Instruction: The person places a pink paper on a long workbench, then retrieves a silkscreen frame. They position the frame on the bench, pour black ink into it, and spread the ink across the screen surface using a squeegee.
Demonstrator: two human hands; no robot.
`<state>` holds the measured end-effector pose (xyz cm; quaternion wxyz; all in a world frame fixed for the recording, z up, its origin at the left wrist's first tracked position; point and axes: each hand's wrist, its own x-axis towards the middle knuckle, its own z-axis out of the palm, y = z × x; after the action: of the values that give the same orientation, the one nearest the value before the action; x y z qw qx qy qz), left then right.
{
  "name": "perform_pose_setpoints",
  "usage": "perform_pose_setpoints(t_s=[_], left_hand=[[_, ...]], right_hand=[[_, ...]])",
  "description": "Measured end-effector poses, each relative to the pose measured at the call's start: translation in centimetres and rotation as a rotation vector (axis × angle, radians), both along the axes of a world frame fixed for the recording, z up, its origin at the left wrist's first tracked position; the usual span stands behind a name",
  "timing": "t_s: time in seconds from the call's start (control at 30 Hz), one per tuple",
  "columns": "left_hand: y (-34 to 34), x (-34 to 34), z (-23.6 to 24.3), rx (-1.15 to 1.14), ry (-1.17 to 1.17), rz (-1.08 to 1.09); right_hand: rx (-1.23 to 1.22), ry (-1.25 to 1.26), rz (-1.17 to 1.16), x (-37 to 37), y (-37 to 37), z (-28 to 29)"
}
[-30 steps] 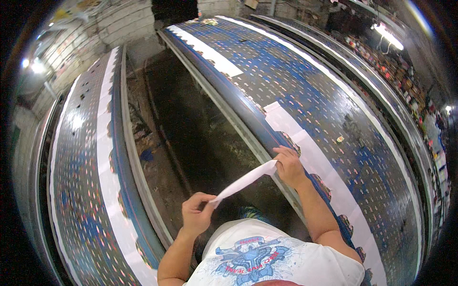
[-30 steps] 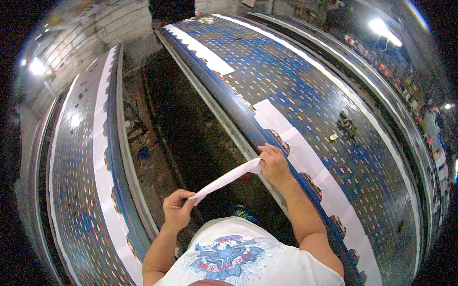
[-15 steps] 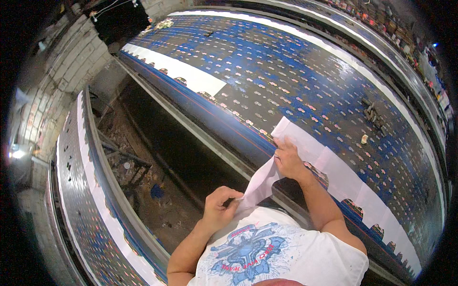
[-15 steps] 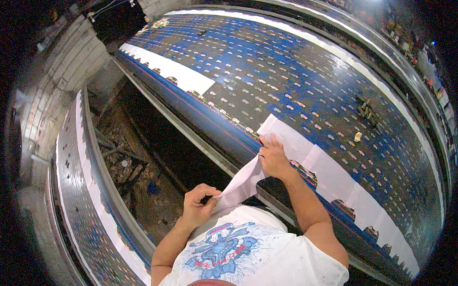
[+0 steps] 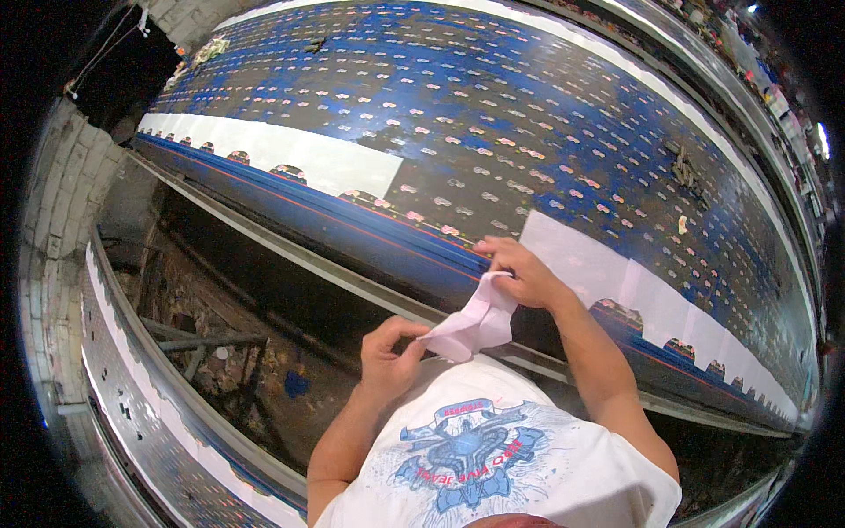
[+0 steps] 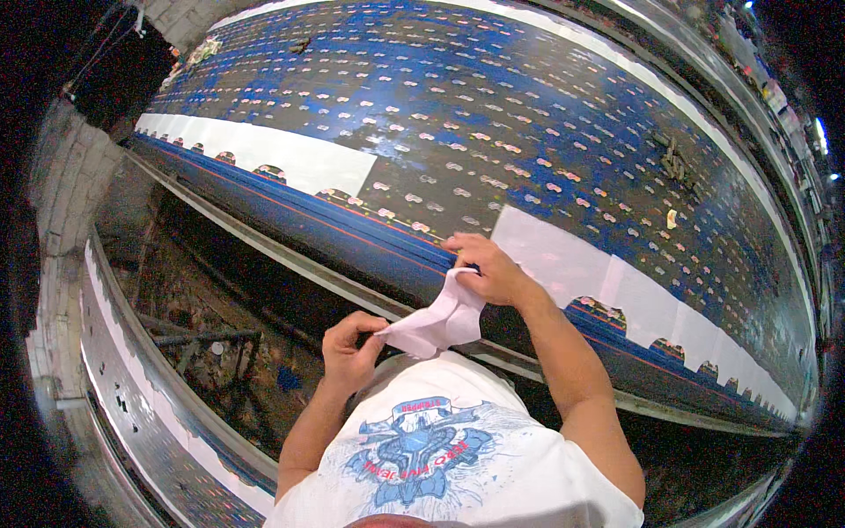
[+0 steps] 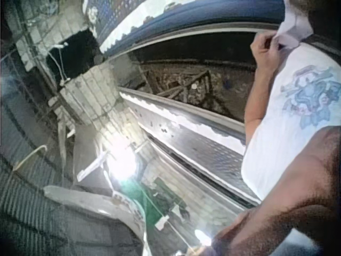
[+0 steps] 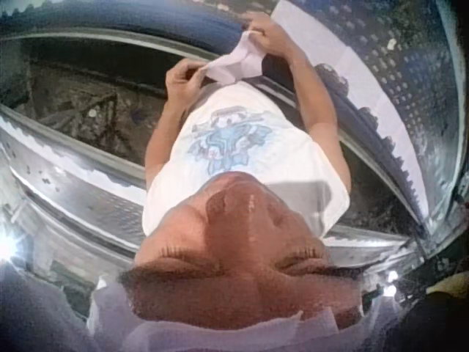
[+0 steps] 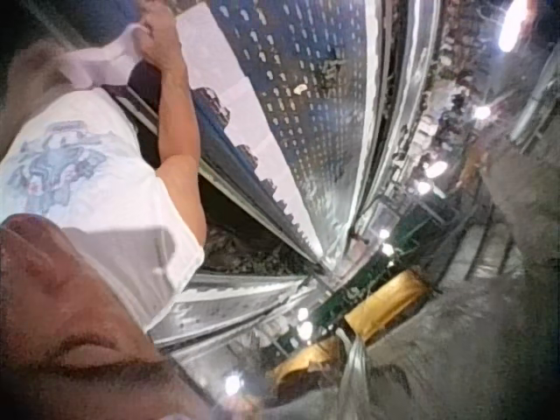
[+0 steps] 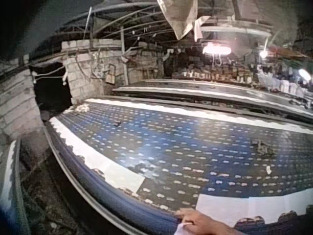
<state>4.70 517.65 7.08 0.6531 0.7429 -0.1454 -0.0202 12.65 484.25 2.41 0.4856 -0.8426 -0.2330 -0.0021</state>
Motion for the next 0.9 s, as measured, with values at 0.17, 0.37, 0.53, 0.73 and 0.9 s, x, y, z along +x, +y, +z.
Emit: perform_pose_setpoints(t_s=[0.17,0.37,0.53,0.73,0.9], left_hand=[[8.4,7.3,-0.3,-0.119,0.097,0.056],[14.4,16.1,-1.2,-0.122,0.043,-0.017],[11.8,23.7,-3.0,-0.033,0.100,-0.117],[4.8,35.7,-8.7,0.265,-0.205,-0.137],[0.7,38.7,-8.6,0.382,-0.394,-0.111]], right_hand=[[-0.007,0.204,-0.152,-2.7,3.6,3.9],[0.009,0.357,-0.445,-6.8,7.3,5.4],[0.184,0.335,-0.697,-6.4,7.9,3.0],[0.268,0.303,-1.058,1.5,5.0,0.1],[0.048,0.298,-1.200,3.7,2.1,-3.0]])
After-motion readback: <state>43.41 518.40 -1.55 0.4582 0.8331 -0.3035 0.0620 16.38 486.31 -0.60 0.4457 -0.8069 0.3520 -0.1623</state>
